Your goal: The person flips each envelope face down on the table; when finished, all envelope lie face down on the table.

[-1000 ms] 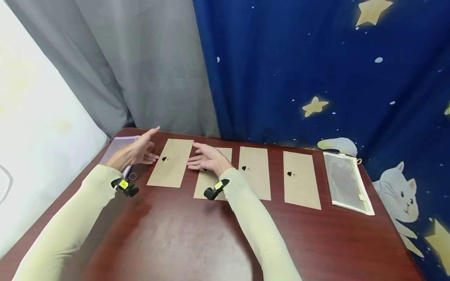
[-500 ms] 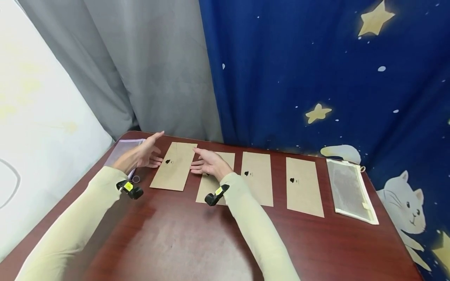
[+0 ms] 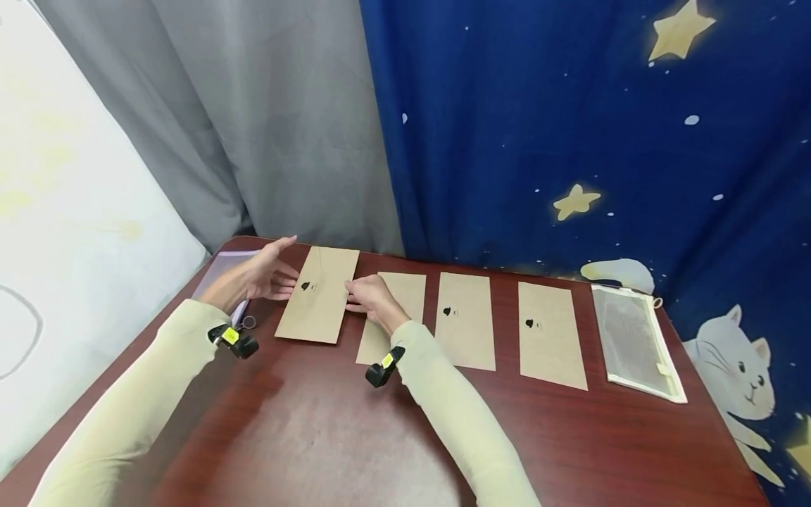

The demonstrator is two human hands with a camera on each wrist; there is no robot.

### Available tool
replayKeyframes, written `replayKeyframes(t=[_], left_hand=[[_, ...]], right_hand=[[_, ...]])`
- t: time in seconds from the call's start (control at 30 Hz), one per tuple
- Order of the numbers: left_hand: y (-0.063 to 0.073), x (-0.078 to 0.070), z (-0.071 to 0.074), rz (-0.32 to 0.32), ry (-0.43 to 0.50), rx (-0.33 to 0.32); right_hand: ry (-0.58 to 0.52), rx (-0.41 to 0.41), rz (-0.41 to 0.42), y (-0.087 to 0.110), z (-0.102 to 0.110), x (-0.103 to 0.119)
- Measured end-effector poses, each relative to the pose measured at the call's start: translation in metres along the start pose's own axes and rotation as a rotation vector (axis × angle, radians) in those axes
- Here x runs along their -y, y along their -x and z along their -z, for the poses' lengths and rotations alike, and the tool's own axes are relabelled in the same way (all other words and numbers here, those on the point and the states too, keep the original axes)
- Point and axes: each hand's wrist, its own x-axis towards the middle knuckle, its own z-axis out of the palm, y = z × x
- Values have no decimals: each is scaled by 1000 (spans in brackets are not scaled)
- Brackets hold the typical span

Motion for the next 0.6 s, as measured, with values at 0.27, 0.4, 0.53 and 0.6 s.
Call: replayKeyframes(t=[0.27,0.4,0.53,0.6], left_hand=[[9,4,3,-96,-51,11],[12,7,3,-173,-72,11],[15,9,2,-237,-19,-19],[17,10,2,-269,15,-43]], right_hand=[[7,-205,174,2,-5,-8],[-31,-263,208,2,-6,-10],[-72,-268,191,4,-6,-10],[-88,-262,184,3,-5,-10]])
